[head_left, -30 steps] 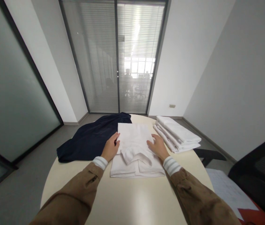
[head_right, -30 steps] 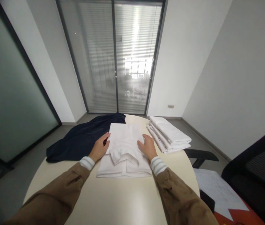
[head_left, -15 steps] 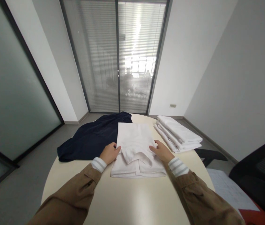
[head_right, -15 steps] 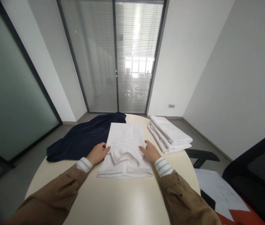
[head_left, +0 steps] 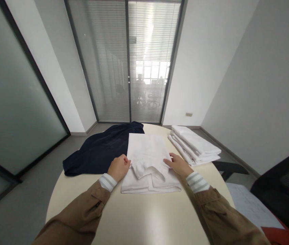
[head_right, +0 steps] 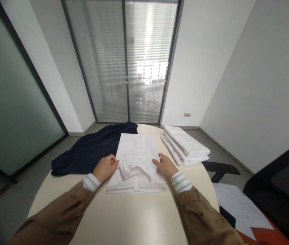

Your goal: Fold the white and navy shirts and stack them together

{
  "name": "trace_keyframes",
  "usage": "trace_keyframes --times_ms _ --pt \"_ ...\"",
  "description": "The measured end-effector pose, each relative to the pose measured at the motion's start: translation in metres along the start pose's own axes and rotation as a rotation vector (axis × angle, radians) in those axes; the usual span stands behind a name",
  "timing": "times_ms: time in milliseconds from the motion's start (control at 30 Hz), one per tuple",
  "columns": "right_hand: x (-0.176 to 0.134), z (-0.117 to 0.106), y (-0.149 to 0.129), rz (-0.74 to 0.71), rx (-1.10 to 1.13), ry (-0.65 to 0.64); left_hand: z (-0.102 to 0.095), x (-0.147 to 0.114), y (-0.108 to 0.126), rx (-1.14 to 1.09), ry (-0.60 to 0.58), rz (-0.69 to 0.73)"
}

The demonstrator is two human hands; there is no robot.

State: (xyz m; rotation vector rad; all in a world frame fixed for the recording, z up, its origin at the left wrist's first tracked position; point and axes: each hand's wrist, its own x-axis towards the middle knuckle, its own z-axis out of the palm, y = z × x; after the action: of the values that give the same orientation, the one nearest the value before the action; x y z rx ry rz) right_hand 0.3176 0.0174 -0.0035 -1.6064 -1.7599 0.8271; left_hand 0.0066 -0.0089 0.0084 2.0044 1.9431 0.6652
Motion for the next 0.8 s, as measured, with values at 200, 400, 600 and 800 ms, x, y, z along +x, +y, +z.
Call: trace_keyframes --times_ms 200,400,600,800 --pt "0.0 0.0 0.001 0.021 0.066 -0.046 -0.001 -0.01 0.009 0.139 -0.062 -0.065" --pt "0.002 0.001 0.006 0.039 0.082 -0.034 0.0 -0.014 0.01 0.26 -0.079 -0.098" --pt "0.002 0.001 0.004 0.042 -0.022 0.025 0.001 -0.009 0.003 0.277 -0.053 -0.053" --pt "-0.004 -0.001 -0.005 0.161 -0.164 0.001 0.005 -0.005 0.003 -0.035 -0.089 -0.068"
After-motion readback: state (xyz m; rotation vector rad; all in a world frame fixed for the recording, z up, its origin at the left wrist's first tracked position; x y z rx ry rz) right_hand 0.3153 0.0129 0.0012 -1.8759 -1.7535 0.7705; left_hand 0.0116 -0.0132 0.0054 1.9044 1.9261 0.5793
